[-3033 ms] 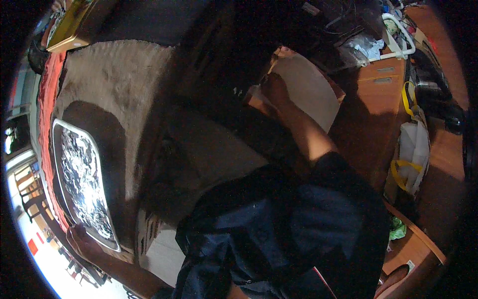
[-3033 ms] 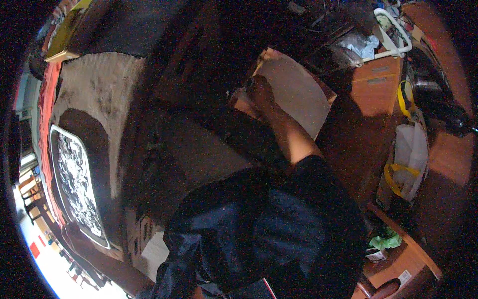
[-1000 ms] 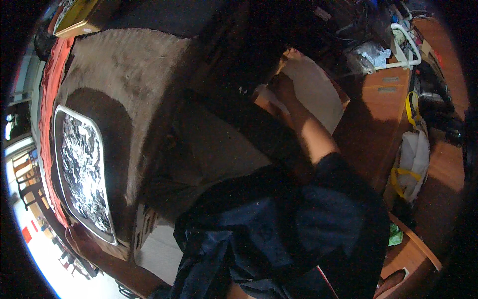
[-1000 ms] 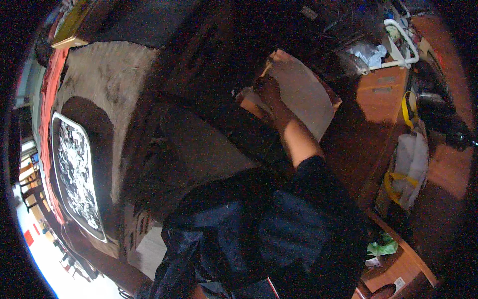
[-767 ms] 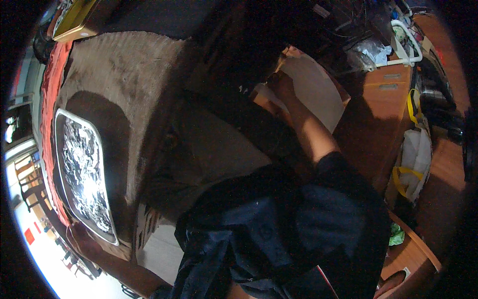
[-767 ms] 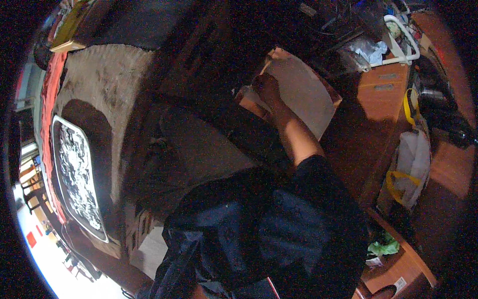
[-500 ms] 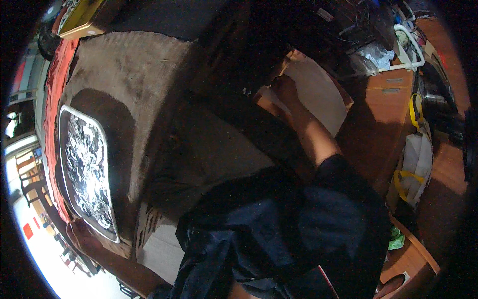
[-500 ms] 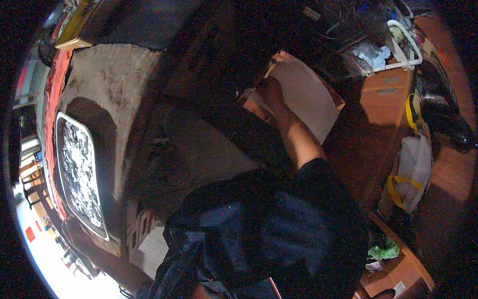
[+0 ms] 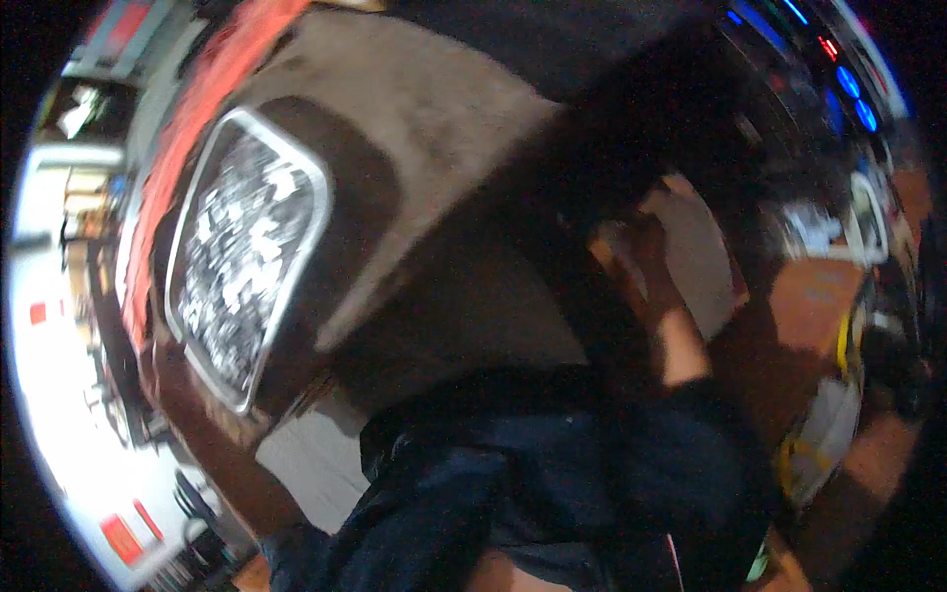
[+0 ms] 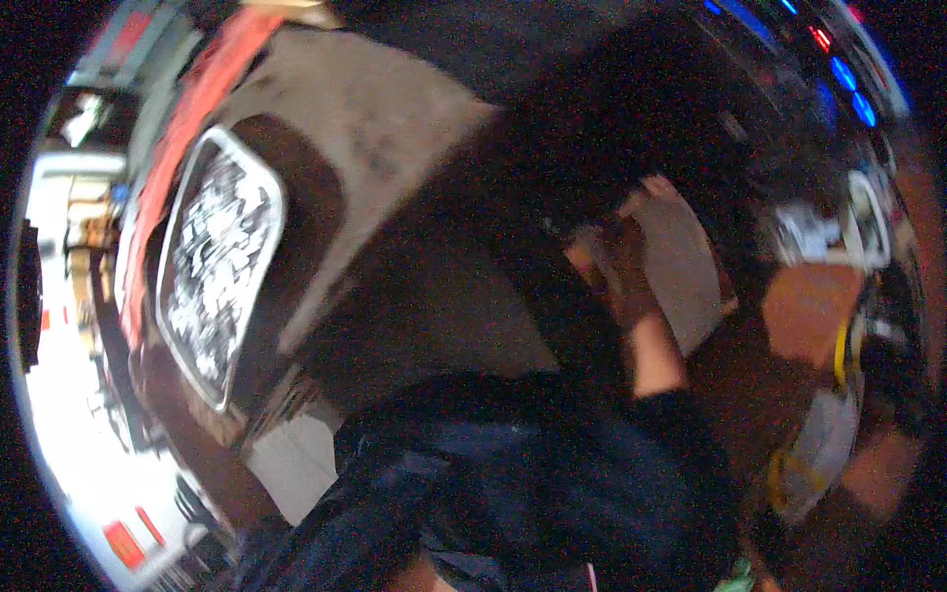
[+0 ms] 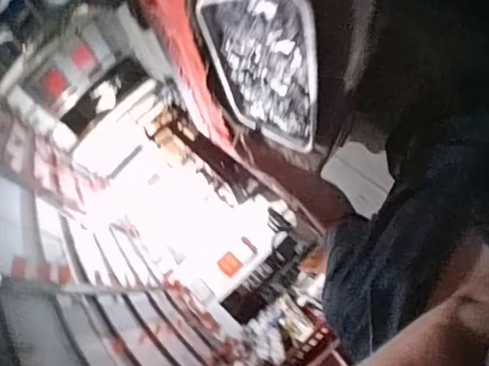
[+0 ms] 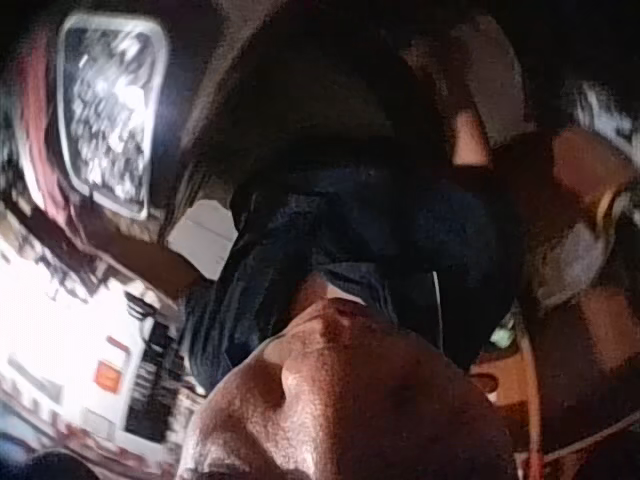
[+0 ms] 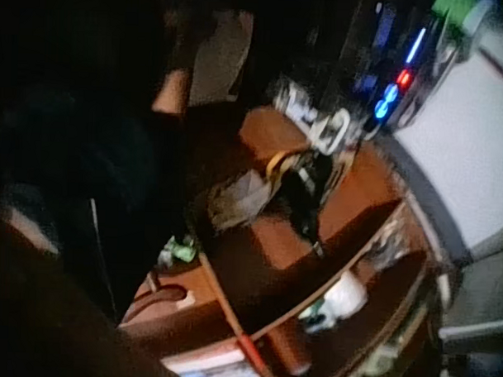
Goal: The person repeatedly picks up small dark fragments from a white tray, separates them by hand, and returns them to the tray. The hands work over the tray for the entire clip, occasionally shifting the pile and handling individual pieces one at a time.
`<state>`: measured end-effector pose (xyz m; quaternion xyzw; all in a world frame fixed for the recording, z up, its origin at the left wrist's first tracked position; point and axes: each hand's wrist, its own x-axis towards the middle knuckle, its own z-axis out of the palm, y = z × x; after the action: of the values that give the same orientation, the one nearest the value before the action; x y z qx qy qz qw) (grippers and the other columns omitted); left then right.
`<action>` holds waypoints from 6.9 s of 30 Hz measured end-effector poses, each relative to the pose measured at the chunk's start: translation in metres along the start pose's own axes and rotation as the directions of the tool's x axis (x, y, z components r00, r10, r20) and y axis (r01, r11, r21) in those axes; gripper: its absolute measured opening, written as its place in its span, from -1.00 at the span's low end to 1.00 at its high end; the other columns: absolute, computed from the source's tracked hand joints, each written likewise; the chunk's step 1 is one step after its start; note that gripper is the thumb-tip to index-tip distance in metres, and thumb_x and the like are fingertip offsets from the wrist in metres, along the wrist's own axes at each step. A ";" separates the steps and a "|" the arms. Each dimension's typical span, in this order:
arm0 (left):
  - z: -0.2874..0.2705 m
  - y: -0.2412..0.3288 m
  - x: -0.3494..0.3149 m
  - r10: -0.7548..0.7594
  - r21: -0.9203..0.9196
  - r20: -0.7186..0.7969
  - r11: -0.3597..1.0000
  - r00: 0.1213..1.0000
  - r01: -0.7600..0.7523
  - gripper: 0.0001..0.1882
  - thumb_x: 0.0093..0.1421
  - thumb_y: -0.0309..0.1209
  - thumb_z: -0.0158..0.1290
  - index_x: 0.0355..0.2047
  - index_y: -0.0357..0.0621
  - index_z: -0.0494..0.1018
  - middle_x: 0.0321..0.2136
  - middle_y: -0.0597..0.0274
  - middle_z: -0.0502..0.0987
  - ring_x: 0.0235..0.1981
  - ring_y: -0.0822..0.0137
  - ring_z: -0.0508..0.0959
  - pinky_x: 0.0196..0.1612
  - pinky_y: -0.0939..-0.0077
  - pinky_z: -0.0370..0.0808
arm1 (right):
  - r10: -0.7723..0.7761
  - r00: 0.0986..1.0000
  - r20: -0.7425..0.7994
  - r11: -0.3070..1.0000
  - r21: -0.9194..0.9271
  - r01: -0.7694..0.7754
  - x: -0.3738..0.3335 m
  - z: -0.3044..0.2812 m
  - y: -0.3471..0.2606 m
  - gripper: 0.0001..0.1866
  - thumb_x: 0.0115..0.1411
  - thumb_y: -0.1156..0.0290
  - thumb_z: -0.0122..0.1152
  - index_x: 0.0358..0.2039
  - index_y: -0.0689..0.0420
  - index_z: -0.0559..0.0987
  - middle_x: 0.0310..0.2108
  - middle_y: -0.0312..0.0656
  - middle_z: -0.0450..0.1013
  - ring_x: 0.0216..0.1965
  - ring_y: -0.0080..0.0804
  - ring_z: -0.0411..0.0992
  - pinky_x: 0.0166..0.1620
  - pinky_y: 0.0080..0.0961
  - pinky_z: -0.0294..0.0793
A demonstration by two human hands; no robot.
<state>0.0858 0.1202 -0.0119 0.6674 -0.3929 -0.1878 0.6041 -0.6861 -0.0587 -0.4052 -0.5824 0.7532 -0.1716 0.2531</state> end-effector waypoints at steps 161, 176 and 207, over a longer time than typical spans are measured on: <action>0.145 0.024 0.051 -0.080 -0.341 0.536 0.890 0.840 0.303 -0.76 0.31 -0.33 0.19 -0.14 -0.24 0.57 -0.25 0.12 0.70 -0.26 0.39 0.68 -0.21 0.53 0.56 | -0.840 0.470 0.270 0.455 0.823 0.340 -0.108 -0.027 -0.637 -0.85 0.34 0.38 0.27 -0.22 0.20 0.61 -0.46 -0.36 0.52 -0.56 -0.74 0.29 -0.52 -0.71 0.27; 0.145 0.022 0.049 -0.145 -0.221 0.630 0.908 0.763 0.355 -0.77 0.19 -0.36 0.30 -0.25 -0.26 0.58 -0.35 0.15 0.70 -0.33 0.39 0.69 -0.30 0.60 0.51 | -0.996 0.087 -0.026 0.056 0.577 0.815 -0.104 -0.028 -0.638 -0.78 0.17 0.57 0.36 -0.14 0.25 0.67 -0.25 -0.07 0.61 -0.25 -0.30 0.60 -0.18 -0.49 0.58; 0.149 0.047 0.043 -0.102 0.124 0.570 0.992 0.815 0.037 -0.63 0.47 -0.29 -0.16 -0.48 -0.20 0.39 -0.63 0.33 0.46 -0.54 0.47 0.42 -0.41 0.48 0.38 | -0.786 0.520 0.334 0.550 0.762 0.341 -0.080 -0.040 -0.643 -0.59 0.46 0.17 0.06 -0.52 0.10 0.43 -0.62 -0.45 0.31 -0.56 -0.73 0.19 -0.49 -0.66 0.17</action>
<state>-0.0095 -0.0086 0.0125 0.6248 -0.5418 -0.3810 0.4134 -0.1859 -0.1521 -0.0027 -0.7114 0.2648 -0.2690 0.5928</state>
